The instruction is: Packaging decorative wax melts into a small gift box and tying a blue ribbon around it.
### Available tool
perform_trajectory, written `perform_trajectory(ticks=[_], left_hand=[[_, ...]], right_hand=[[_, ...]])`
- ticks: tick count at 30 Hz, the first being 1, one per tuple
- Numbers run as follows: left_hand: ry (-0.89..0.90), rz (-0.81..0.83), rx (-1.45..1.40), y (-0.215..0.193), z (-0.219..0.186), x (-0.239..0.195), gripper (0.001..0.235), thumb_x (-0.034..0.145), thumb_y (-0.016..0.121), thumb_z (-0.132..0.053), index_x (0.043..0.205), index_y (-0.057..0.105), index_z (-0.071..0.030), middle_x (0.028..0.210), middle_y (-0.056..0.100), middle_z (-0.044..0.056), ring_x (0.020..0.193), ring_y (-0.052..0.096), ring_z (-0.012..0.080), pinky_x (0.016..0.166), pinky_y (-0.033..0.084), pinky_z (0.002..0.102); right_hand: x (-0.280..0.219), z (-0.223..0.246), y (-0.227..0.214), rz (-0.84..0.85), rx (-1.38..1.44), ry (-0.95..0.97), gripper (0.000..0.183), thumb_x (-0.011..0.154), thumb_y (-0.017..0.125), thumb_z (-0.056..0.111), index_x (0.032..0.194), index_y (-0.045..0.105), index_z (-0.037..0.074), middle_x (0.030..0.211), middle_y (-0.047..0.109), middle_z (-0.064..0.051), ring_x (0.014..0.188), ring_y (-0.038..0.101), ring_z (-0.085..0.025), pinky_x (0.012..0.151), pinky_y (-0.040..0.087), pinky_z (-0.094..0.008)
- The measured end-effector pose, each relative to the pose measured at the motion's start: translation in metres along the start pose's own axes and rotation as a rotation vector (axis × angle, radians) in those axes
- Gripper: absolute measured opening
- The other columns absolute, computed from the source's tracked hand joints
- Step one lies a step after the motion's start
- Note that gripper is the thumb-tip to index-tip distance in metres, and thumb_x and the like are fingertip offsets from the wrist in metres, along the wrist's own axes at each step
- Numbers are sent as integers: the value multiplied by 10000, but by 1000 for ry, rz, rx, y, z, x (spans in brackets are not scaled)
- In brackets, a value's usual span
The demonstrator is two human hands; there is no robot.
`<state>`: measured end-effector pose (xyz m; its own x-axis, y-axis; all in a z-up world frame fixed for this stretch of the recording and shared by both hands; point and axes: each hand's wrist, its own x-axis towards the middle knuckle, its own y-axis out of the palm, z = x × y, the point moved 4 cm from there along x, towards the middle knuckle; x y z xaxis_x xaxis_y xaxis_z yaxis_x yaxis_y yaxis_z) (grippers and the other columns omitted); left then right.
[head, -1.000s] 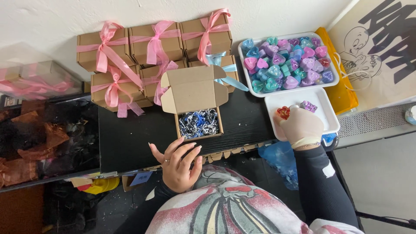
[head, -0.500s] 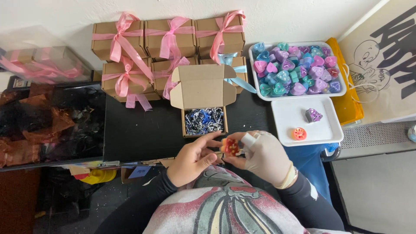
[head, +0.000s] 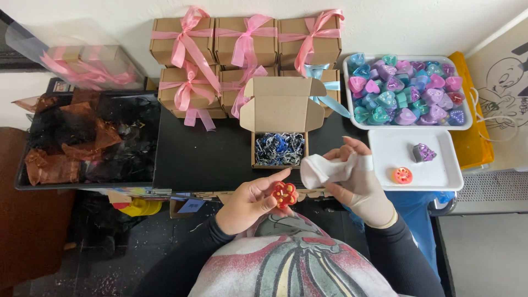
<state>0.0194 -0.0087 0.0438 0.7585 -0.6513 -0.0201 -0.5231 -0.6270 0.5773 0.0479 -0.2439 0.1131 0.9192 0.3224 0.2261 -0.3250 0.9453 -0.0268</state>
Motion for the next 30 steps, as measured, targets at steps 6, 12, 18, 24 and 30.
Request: perform_trajectory(ticks=[6, 12, 18, 24, 30], left_hand=[[16, 122, -95, 23, -18, -5, 916, 1009, 663, -280, 1702, 86, -121, 1318, 647, 193, 1034, 685, 178, 945, 583, 348], [140, -55, -33, 20, -19, -7, 973, 974, 690, -232, 1685, 32, -145, 1313, 661, 165, 1037, 682, 166, 921, 558, 321], [151, -80, 95, 15, 6, -10, 787, 987, 696, -254, 1651, 309, -84, 1346, 672, 122, 1068, 675, 138, 952, 587, 324], [129, -98, -2, 12, 19, -12, 728, 990, 687, -261, 1625, 379, -83, 1306, 684, 123, 1023, 689, 154, 937, 568, 308], [261, -177, -47, 16, 8, -5, 595, 962, 713, -275, 1449, 515, 3, 1260, 695, 117, 1126, 695, 178, 978, 596, 350]], right_hand=[[-15, -40, 16, -169, 158, 77, 335, 1010, 665, -38, 1337, 605, -3, 1332, 579, -113, 1217, 641, -235, 1061, 525, -382], [-18, -16, 56, 157, 423, 296, 435, 952, 669, 50, 1384, 619, 43, 1448, 597, -135, 1284, 608, -183, 1098, 490, -313], [-29, -39, 47, 77, 374, 132, 358, 874, 812, 42, 1222, 725, 54, 1299, 695, -142, 1145, 703, -244, 960, 597, -372], [-28, -33, 49, 21, 214, 108, 424, 800, 825, 1, 1205, 710, 48, 1269, 642, -99, 1147, 647, -206, 993, 548, -336], [-32, -18, 61, -191, -149, -225, 419, 789, 843, -47, 1153, 695, 99, 1182, 696, -68, 1107, 684, -183, 927, 569, -292]])
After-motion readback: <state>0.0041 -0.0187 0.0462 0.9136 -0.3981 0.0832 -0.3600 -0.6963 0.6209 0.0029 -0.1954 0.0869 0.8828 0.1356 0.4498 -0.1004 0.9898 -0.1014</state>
